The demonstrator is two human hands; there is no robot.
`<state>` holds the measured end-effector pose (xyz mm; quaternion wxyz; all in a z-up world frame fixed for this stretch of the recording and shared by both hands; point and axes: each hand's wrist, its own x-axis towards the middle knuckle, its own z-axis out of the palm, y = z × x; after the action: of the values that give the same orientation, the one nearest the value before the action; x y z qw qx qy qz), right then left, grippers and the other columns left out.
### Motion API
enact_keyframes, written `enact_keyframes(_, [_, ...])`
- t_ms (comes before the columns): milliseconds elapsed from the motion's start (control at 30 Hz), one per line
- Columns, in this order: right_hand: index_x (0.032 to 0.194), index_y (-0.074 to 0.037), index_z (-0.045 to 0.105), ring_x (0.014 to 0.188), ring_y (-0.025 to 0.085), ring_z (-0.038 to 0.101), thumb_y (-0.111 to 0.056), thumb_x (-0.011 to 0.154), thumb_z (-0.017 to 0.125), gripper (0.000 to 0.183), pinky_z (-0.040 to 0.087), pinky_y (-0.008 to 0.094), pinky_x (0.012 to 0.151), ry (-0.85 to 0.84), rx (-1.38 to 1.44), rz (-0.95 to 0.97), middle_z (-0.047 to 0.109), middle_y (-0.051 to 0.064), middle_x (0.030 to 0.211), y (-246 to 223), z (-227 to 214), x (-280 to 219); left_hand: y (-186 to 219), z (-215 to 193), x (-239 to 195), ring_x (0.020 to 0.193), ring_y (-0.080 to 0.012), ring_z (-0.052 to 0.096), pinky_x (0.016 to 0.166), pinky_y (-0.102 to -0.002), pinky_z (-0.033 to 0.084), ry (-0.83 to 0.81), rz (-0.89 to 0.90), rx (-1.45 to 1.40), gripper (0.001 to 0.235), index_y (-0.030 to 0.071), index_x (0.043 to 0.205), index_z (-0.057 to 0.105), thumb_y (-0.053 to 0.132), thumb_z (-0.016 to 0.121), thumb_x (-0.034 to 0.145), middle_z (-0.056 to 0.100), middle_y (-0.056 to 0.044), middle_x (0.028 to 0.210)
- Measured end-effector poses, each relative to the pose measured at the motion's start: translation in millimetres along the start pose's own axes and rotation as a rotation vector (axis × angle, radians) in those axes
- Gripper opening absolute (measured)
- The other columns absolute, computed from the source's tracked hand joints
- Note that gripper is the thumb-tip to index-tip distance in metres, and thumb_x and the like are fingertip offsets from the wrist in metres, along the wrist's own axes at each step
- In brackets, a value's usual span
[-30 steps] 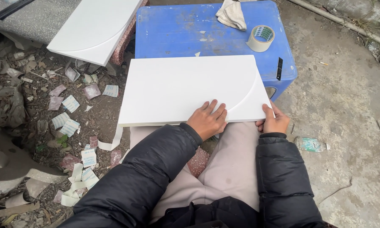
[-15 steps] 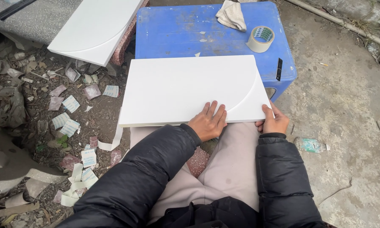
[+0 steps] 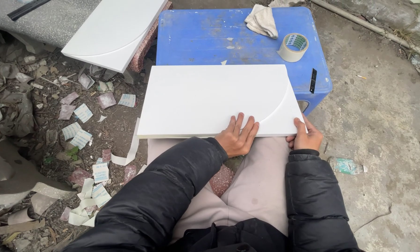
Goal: The person uses a metal ruler to press the edge of a white board, then applies a strip of masking tape along the curved edge. They smooth the tape down and use the ruler to press the taped edge again.
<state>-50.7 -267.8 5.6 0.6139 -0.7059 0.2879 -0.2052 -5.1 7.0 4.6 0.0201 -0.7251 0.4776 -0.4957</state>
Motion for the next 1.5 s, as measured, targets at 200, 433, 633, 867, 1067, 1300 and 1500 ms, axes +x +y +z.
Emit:
enact_keyframes(200, [0.158, -0.012, 0.077, 0.046, 0.023, 0.069, -0.034, 0.114, 0.081, 0.049, 0.057, 0.032, 0.043, -0.009, -0.004, -0.023, 0.073, 0.025, 0.065, -1, 1, -1, -3, -2, 9, 0.122, -0.05, 0.084, 0.109, -0.067, 0.068, -0.027, -0.131, -0.051, 0.045, 0.004, 0.158, 0.072, 0.018, 0.068, 0.115, 0.081, -0.031, 0.142])
enact_keyframes(433, [0.156, -0.013, 0.079, 0.047, 0.025, 0.07, -0.032, 0.114, 0.083, 0.047, 0.06, 0.032, 0.043, -0.006, 0.007, -0.032, 0.074, 0.026, 0.067, 3, 1, 2, 12, 1, 12, 0.146, -0.044, 0.076, 0.123, -0.071, 0.06, -0.237, -0.294, -0.082, 0.066, 0.024, 0.184, 0.044, 0.025, 0.066, 0.121, 0.069, -0.02, 0.169])
enact_keyframes(633, [0.156, -0.013, 0.078, 0.048, 0.026, 0.072, -0.032, 0.115, 0.083, 0.046, 0.061, 0.033, 0.044, -0.011, 0.015, -0.032, 0.074, 0.025, 0.068, 5, -1, 5, -33, -38, -27, 0.146, -0.0495, 0.074, 0.119, -0.073, 0.06, -0.164, -0.319, -0.14, 0.066, 0.028, 0.182, 0.051, 0.024, 0.069, 0.118, 0.071, -0.022, 0.164])
enact_keyframes(867, [0.155, -0.008, 0.078, 0.052, 0.025, 0.074, -0.027, 0.115, 0.082, 0.045, 0.062, 0.031, 0.041, 0.003, 0.042, -0.073, 0.077, 0.028, 0.079, 3, -1, -3, -85, -69, -100, 0.144, -0.0388, 0.076, 0.122, -0.058, 0.061, -0.217, -0.35, -0.236, 0.065, 0.012, 0.152, 0.08, 0.06, 0.081, 0.109, 0.082, -0.018, 0.151])
enact_keyframes(1067, [0.155, -0.008, 0.078, 0.056, 0.025, 0.076, -0.025, 0.116, 0.082, 0.043, 0.064, 0.031, 0.042, -0.004, 0.035, -0.116, 0.078, 0.029, 0.084, -3, 0, -6, -82, -66, -97, 0.127, -0.0522, 0.081, 0.109, -0.064, 0.067, -0.122, -0.1, -0.169, 0.051, 0.003, 0.146, 0.079, 0.042, 0.079, 0.113, 0.083, -0.03, 0.14])
enact_keyframes(1300, [0.154, -0.005, 0.078, 0.055, 0.025, 0.076, -0.024, 0.117, 0.082, 0.042, 0.063, 0.032, 0.04, 0.002, 0.055, -0.128, 0.077, 0.03, 0.084, 9, -1, 0, -73, -61, -62, 0.129, -0.0441, 0.083, 0.11, -0.06, 0.067, -0.143, -0.361, -0.313, 0.053, 0.016, 0.136, 0.087, 0.059, 0.085, 0.106, 0.088, -0.016, 0.135])
enact_keyframes(1500, [0.153, -0.004, 0.078, 0.051, 0.026, 0.073, -0.024, 0.115, 0.083, 0.044, 0.062, 0.034, 0.039, 0.019, 0.047, -0.11, 0.075, 0.029, 0.076, 8, 0, 1, -62, -51, -30, 0.131, -0.0428, 0.082, 0.118, -0.061, 0.063, -0.238, -0.443, -0.405, 0.055, 0.013, 0.132, 0.091, 0.06, 0.089, 0.103, 0.089, -0.015, 0.134])
